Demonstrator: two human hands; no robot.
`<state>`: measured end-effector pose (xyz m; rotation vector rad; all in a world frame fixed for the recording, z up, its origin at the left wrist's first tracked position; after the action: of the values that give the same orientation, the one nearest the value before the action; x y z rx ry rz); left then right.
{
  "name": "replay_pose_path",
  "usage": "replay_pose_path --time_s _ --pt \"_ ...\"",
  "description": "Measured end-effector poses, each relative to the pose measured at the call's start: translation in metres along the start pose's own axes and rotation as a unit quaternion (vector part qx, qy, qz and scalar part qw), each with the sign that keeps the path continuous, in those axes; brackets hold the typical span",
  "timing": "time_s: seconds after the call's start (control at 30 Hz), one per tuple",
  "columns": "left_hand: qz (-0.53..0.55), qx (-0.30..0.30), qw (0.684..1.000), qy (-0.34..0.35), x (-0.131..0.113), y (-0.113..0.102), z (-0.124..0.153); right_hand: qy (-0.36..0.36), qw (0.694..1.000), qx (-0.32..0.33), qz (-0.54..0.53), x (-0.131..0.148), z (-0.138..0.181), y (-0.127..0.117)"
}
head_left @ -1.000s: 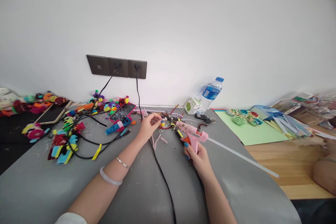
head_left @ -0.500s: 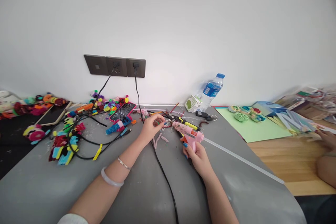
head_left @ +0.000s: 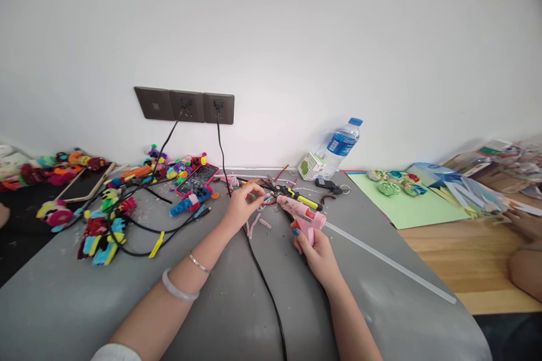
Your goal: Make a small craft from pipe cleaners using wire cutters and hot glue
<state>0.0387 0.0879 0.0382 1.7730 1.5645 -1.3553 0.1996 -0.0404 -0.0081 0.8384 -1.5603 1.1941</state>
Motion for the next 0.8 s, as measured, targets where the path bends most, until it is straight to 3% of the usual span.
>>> replay_pose_path --time_s 0.8 --pt "-0.01 -0.015 1.0 0.022 -0.0013 -0.0021 -0.0006 0.0 0.999 -0.003 0.039 -0.0035 -0.0003 0.0011"
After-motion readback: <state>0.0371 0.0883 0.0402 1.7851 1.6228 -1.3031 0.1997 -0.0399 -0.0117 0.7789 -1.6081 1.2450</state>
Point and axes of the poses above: each hand's wrist, its own z-axis away from the middle knuckle, its own y-axis out of the palm, x = y × z, the point moved 10 cm from there along -z, towards the middle knuckle, and after that the axes turned 4 degrees about -z, right-handed, at the moved point
